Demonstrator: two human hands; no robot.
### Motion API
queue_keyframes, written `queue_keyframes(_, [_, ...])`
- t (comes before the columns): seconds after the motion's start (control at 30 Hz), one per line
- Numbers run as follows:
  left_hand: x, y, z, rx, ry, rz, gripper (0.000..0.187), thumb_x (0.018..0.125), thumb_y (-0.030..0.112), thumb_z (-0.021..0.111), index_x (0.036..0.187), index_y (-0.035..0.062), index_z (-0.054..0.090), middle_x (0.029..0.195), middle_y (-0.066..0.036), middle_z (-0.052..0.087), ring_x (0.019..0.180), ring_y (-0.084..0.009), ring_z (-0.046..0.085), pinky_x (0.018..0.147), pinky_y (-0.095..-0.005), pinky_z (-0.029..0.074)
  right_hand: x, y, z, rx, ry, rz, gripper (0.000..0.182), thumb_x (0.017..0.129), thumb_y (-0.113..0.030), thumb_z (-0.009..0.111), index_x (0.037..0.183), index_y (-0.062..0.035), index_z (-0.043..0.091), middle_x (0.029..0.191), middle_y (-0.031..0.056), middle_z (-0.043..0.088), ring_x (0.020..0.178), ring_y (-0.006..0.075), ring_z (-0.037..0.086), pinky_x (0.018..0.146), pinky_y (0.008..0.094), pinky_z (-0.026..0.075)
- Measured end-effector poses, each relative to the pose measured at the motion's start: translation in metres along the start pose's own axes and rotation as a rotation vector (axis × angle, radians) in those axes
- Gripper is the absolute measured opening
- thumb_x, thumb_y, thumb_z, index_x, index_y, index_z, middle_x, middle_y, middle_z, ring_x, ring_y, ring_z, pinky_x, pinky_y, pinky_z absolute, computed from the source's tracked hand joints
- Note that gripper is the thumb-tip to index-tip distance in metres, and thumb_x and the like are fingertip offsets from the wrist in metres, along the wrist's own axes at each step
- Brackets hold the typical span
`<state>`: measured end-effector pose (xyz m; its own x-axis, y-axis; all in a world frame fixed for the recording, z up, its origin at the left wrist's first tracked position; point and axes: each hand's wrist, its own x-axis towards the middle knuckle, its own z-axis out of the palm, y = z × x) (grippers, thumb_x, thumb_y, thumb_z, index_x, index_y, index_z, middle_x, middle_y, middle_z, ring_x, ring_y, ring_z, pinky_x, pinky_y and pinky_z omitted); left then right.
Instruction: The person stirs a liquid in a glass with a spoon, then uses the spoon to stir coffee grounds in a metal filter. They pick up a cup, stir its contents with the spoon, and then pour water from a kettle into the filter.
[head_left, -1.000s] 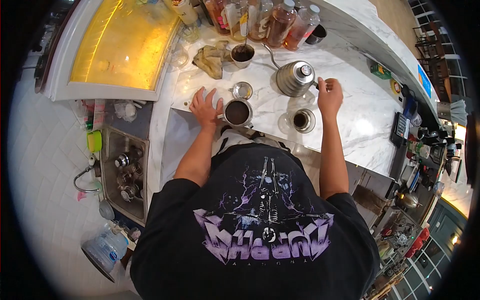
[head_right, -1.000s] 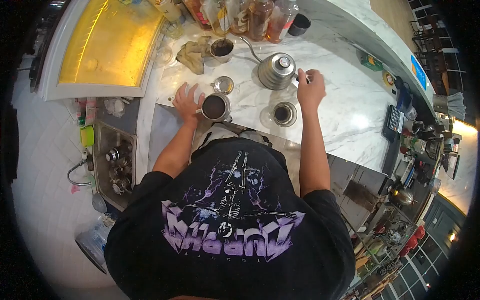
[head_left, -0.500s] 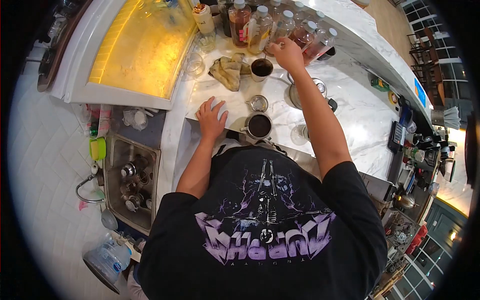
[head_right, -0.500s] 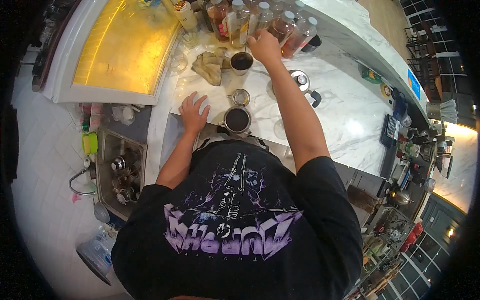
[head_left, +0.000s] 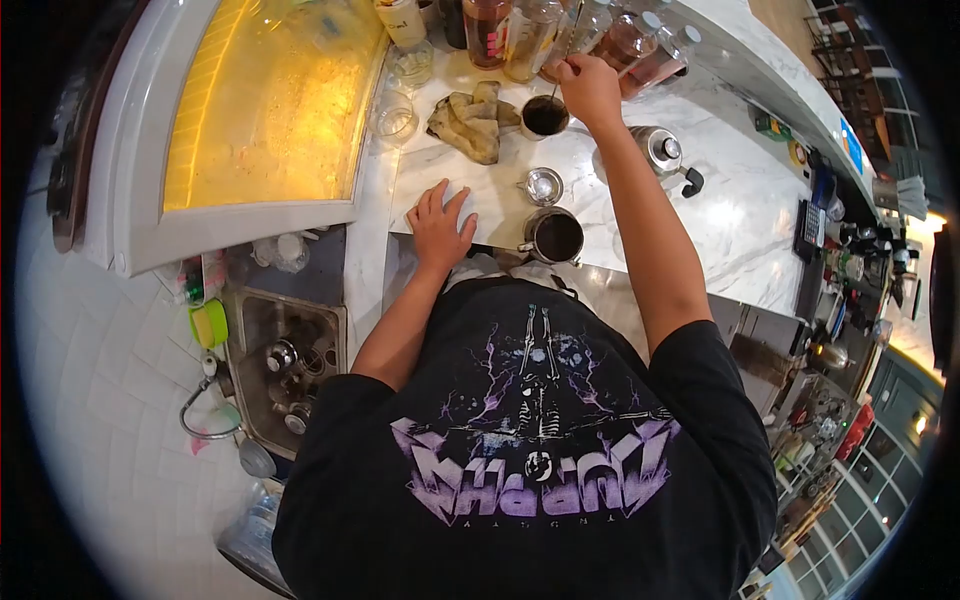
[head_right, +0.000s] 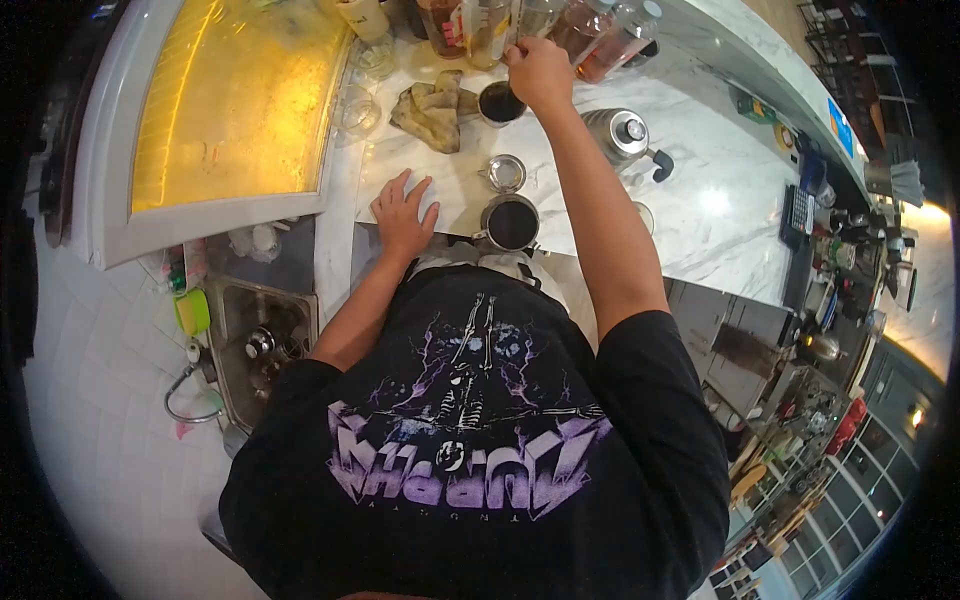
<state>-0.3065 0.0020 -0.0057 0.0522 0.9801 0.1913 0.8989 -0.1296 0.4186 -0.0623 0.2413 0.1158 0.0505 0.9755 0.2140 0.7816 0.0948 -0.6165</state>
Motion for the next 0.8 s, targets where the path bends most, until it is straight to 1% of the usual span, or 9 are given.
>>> queue_keyframes(0.1, [-0.001,-0.003,0.001,0.014,0.001,0.05,0.053,0.086,0.035,0.077,0.136,0.0196,0.067,0.15,-0.011,0.051,0.136,-0.0348,0.045,0.108,-0.0514,0.033,-0.018,-0.022,-0.034,0.093,-0.031,-0.015,0.029,0.092,-0.03,0.07,0.098,-0.0036,0.079,0.088,0.0216,0.074,0.083,0.0411,0.073,0.077,0.0488,0.057])
queue_keyframes(0.13, [-0.001,-0.004,0.001,0.009,0.009,0.067,0.054,0.085,0.035,0.077,0.136,0.0188,0.067,0.15,-0.011,0.051,0.136,-0.0351,0.045,0.108,-0.0517,0.033,-0.024,-0.023,-0.041,0.14,0.012,-0.021,0.028,0.093,-0.028,0.072,0.099,-0.0021,0.079,0.084,0.0207,0.074,0.077,0.0374,0.073,0.073,0.0439,0.056])
queue_keyframes(0.23, [0.001,-0.008,-0.001,-0.008,0.008,0.107,0.055,0.085,0.035,0.078,0.137,0.0176,0.066,0.15,-0.012,0.051,0.136,-0.0356,0.045,0.108,-0.0522,0.033,-0.041,-0.031,-0.07,0.262,0.116,-0.006,0.028,0.093,-0.027,0.073,0.099,0.0001,0.078,0.082,0.02,0.074,0.073,0.0335,0.072,0.07,0.0389,0.055])
queue_keyframes(0.27, [0.002,-0.01,-0.002,-0.021,-0.001,0.119,0.055,0.085,0.035,0.078,0.137,0.0172,0.066,0.15,-0.012,0.051,0.136,-0.0358,0.045,0.108,-0.0524,0.033,-0.051,-0.035,-0.083,0.303,0.137,0.035,0.025,0.095,-0.023,0.073,0.1,0.001,0.077,0.082,0.0163,0.076,0.073,0.0263,0.072,0.072,0.0338,0.055])
queue_keyframes(0.37, [0.006,-0.014,-0.004,-0.065,-0.051,0.13,0.054,0.086,0.033,0.078,0.136,0.017,0.066,0.15,-0.012,0.051,0.137,-0.035,0.045,0.109,-0.0523,0.032,-0.086,-0.041,-0.123,0.38,0.325,-0.082,0.021,0.097,-0.019,0.072,0.102,0.0001,0.078,0.084,0.012,0.078,0.078,0.0199,0.073,0.077,0.0313,0.055])
queue_keyframes(0.5, [0.015,-0.005,-0.016,-0.169,-0.106,0.102,0.052,0.087,0.03,0.079,0.135,0.0145,0.066,0.145,-0.012,0.055,0.136,-0.0348,0.046,0.11,-0.0511,0.034,-0.153,-0.046,-0.173,0.481,0.343,-0.033,0.018,0.101,-0.014,0.069,0.105,0.0014,0.076,0.088,0.0069,0.078,0.083,0.011,0.07,0.078,0.0265,0.053])
queue_keyframes(0.57, [0.018,0.003,-0.018,-0.329,-0.065,0.107,0.046,0.085,0.028,0.079,0.128,0.0145,0.069,0.137,-0.009,0.061,0.13,-0.0316,0.051,0.107,-0.0471,0.037,-0.186,-0.051,-0.193,0.466,0.292,0.037,0.014,0.103,-0.011,0.067,0.104,0.0016,0.074,0.087,0.0065,0.077,0.082,0.011,0.069,0.076,0.0269,0.053])
queue_keyframes(0.7, [0.019,0.032,-0.034,-0.463,-0.091,0.176,0.046,0.084,0.024,0.079,0.127,0.0125,0.069,0.129,-0.01,0.065,0.125,-0.032,0.054,0.105,-0.0451,0.04,-0.231,-0.049,-0.206,0.44,0.218,0.01,0.01,0.102,-0.007,0.067,0.103,0.0013,0.073,0.086,0.007,0.075,0.081,0.0137,0.068,0.075,0.0284,0.053])
queue_keyframes(0.8, [0.02,0.047,-0.045,-0.49,-0.104,0.267,0.044,0.083,0.022,0.079,0.124,0.0096,0.069,0.124,-0.011,0.067,0.121,-0.0326,0.057,0.105,-0.0451,0.041,-0.249,-0.058,-0.204,0.417,0.192,-0.005,0.007,0.097,-0.005,0.071,0.101,0.0008,0.074,0.088,0.0089,0.075,0.081,0.0195,0.068,0.078,0.0306,0.051])
